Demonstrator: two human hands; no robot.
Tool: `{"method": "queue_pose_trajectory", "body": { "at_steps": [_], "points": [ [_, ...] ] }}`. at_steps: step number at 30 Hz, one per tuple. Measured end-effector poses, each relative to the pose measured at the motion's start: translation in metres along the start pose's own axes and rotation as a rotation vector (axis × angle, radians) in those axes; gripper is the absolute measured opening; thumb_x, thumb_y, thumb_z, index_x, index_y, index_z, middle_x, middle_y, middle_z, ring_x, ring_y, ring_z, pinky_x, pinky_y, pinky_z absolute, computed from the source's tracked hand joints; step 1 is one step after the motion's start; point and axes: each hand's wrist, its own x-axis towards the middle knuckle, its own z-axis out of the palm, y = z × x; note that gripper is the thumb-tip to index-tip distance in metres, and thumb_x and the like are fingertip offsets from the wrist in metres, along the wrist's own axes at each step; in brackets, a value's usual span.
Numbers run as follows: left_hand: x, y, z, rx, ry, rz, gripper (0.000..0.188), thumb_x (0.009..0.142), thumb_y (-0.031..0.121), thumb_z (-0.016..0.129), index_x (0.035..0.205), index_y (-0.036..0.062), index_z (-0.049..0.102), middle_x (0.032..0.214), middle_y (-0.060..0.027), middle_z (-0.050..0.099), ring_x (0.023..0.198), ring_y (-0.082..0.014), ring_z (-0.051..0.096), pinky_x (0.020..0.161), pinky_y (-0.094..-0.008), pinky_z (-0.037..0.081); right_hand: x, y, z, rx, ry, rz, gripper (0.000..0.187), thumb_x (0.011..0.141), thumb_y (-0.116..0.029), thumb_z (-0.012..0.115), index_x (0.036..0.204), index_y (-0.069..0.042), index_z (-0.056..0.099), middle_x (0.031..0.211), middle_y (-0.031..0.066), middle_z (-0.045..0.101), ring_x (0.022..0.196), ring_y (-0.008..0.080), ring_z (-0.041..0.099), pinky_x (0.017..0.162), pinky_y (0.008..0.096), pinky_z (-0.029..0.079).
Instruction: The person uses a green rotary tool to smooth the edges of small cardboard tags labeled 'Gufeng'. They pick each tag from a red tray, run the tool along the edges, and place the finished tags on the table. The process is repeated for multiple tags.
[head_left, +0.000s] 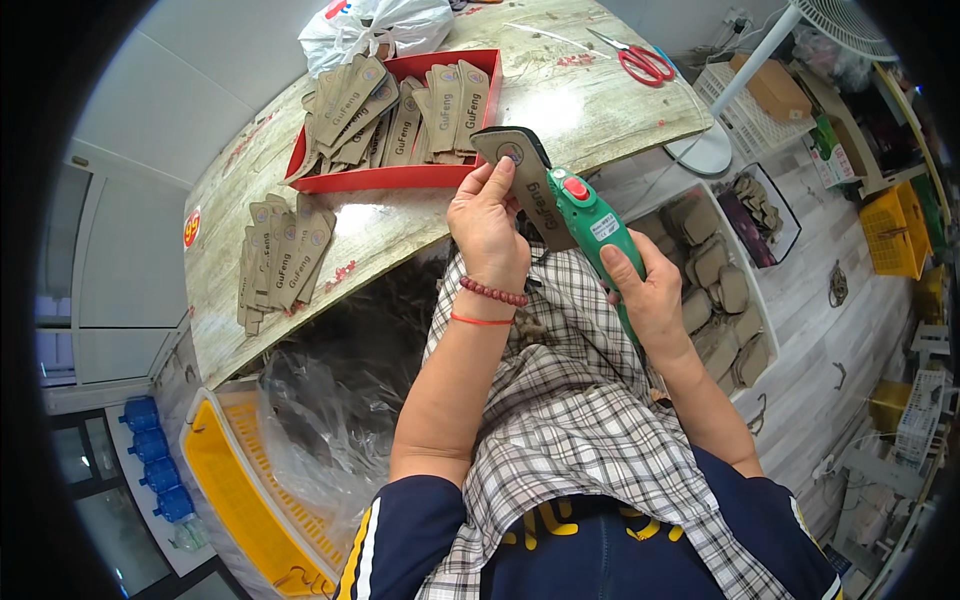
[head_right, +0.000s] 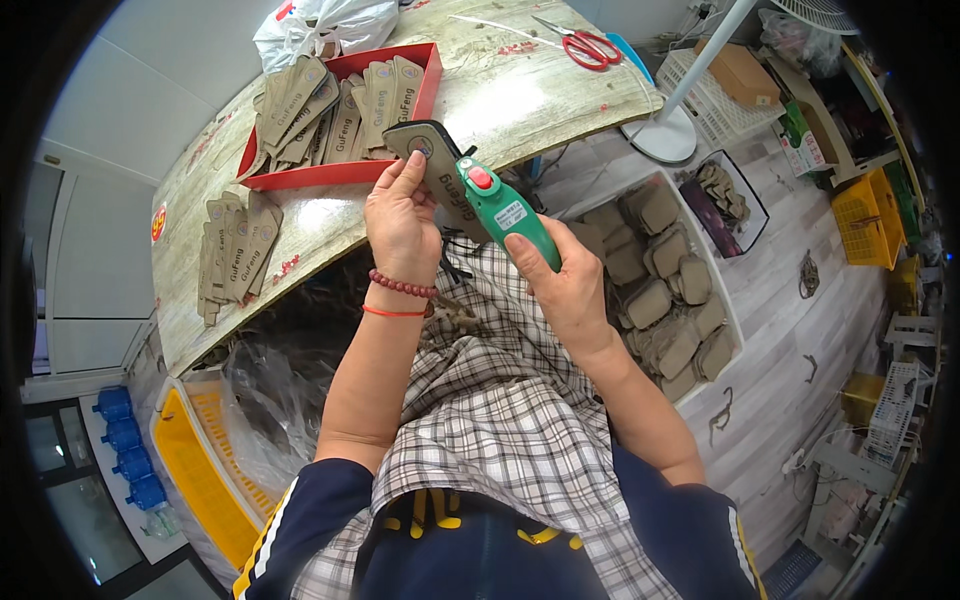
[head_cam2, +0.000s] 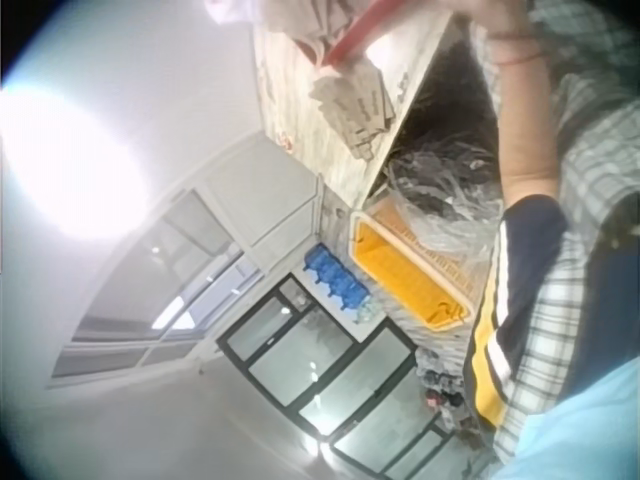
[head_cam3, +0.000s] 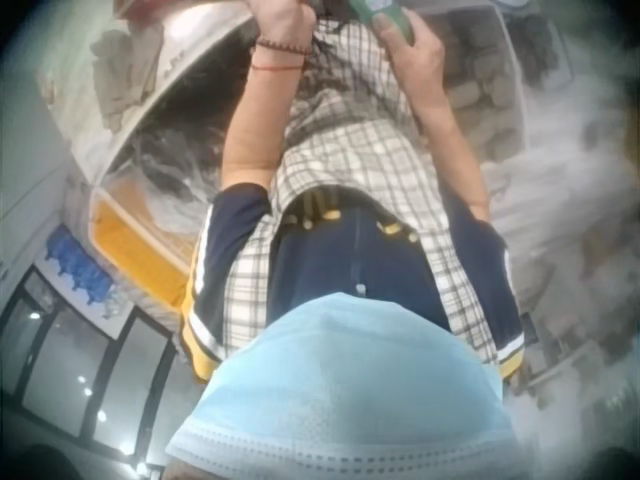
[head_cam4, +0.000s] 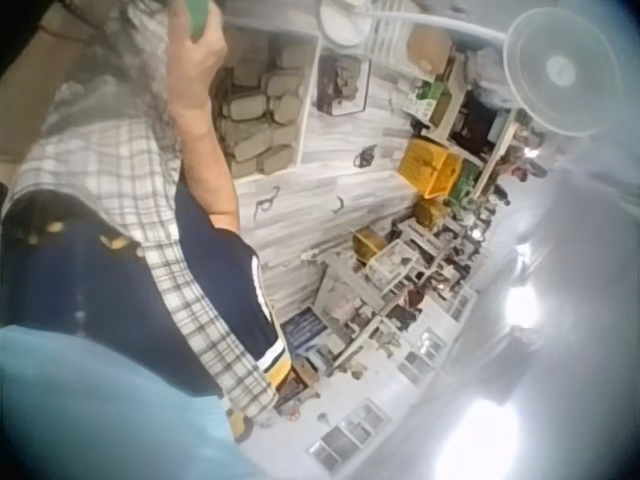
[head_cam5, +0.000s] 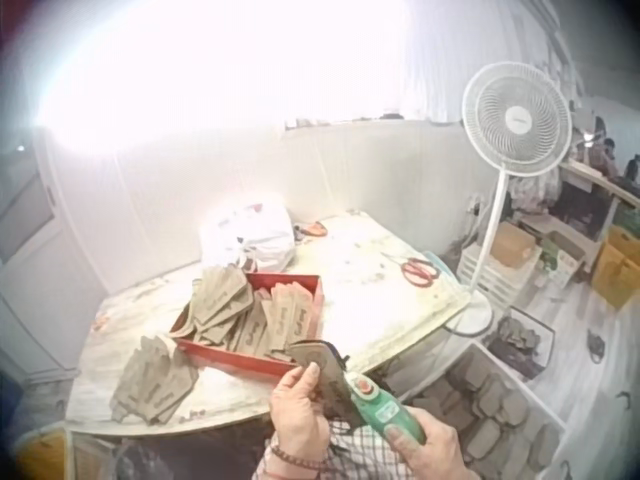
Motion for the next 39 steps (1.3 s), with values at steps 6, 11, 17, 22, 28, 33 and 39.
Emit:
{"method": "queue_pose_trajectory", "body": {
  "at_steps": [6,11,17,22,28,33,39],
  "points": [
    [-0.008,-0.004,-0.006,0.091,-0.013,0.0,0.005,0.087,0.003,0.068,0.09,0.0004,0.066,0.082,-0.0053,0.07,0.066,-0.0094,0.063,0.06,-0.0217,0.049,0.002,-0.002,-0.003,0.012,-0.01,-0.005,0.047,0.091,-0.04,0.066,0.112,0.002,0.063,0.069,-0.0005,0.055,0.055,0.0055,0.048,0.051,0.0226,0.041],
    [-0.007,0.001,-0.017,0.207,-0.067,0.044,0.004,0.086,0.001,0.068,0.089,-0.0009,0.067,0.082,-0.005,0.07,0.068,-0.0083,0.063,0.06,-0.0207,0.049,0.003,0.0,-0.005,0.026,-0.014,-0.001,0.046,0.091,-0.039,0.066,0.112,0.002,0.063,0.07,-0.0006,0.056,0.055,0.0052,0.049,0.051,0.0222,0.041],
    [-0.003,0.018,-0.017,0.332,-0.142,0.152,0.013,0.088,0.0,0.066,0.099,-0.0057,0.068,0.087,-0.0075,0.07,0.075,-0.0094,0.065,0.068,-0.0214,0.052,0.0,0.001,-0.007,0.014,-0.045,0.008,0.046,0.091,-0.04,0.066,0.112,0.001,0.063,0.07,-0.0009,0.056,0.056,0.0051,0.049,0.051,0.022,0.041],
    [0.009,0.024,-0.025,0.448,-0.191,0.241,0.015,0.09,0.002,0.064,0.102,-0.0044,0.069,0.092,-0.0082,0.071,0.078,-0.0112,0.066,0.071,-0.0229,0.054,-0.001,0.002,-0.006,0.024,-0.091,0.005,0.047,0.09,-0.04,0.066,0.113,0.001,0.063,0.07,-0.0014,0.055,0.056,0.0047,0.049,0.051,0.0221,0.04],
    [0.012,0.022,-0.035,0.607,-0.238,0.294,0.015,0.09,0.001,0.063,0.103,-0.0026,0.07,0.092,-0.0068,0.071,0.08,-0.0093,0.065,0.073,-0.0218,0.053,0.001,0.001,-0.003,0.024,-0.077,-0.026,0.048,0.091,-0.04,0.066,0.114,0.001,0.062,0.069,-0.0018,0.054,0.056,0.0048,0.047,0.051,0.0223,0.04],
    [0.005,0.026,-0.035,0.663,-0.306,0.229,0.016,0.087,0.0,0.065,0.101,-0.0049,0.07,0.091,-0.0023,0.066,0.082,-0.0081,0.059,0.074,-0.0214,0.046,0.002,-0.003,-0.004,0.041,-0.078,-0.001,0.048,0.09,-0.041,0.067,0.114,0.001,0.062,0.07,-0.0019,0.054,0.057,0.0048,0.047,0.052,0.022,0.04],
    [0.014,0.036,-0.039,0.865,-0.418,0.378,0.015,0.086,0.003,0.065,0.1,-0.0022,0.07,0.082,-0.0036,0.062,0.077,-0.0105,0.055,0.071,-0.0241,0.044,0.002,-0.001,-0.007,0.044,-0.076,-0.013,0.048,0.09,-0.041,0.067,0.113,0.001,0.062,0.07,-0.002,0.054,0.057,0.0045,0.047,0.052,0.0217,0.04]
  ]
}}
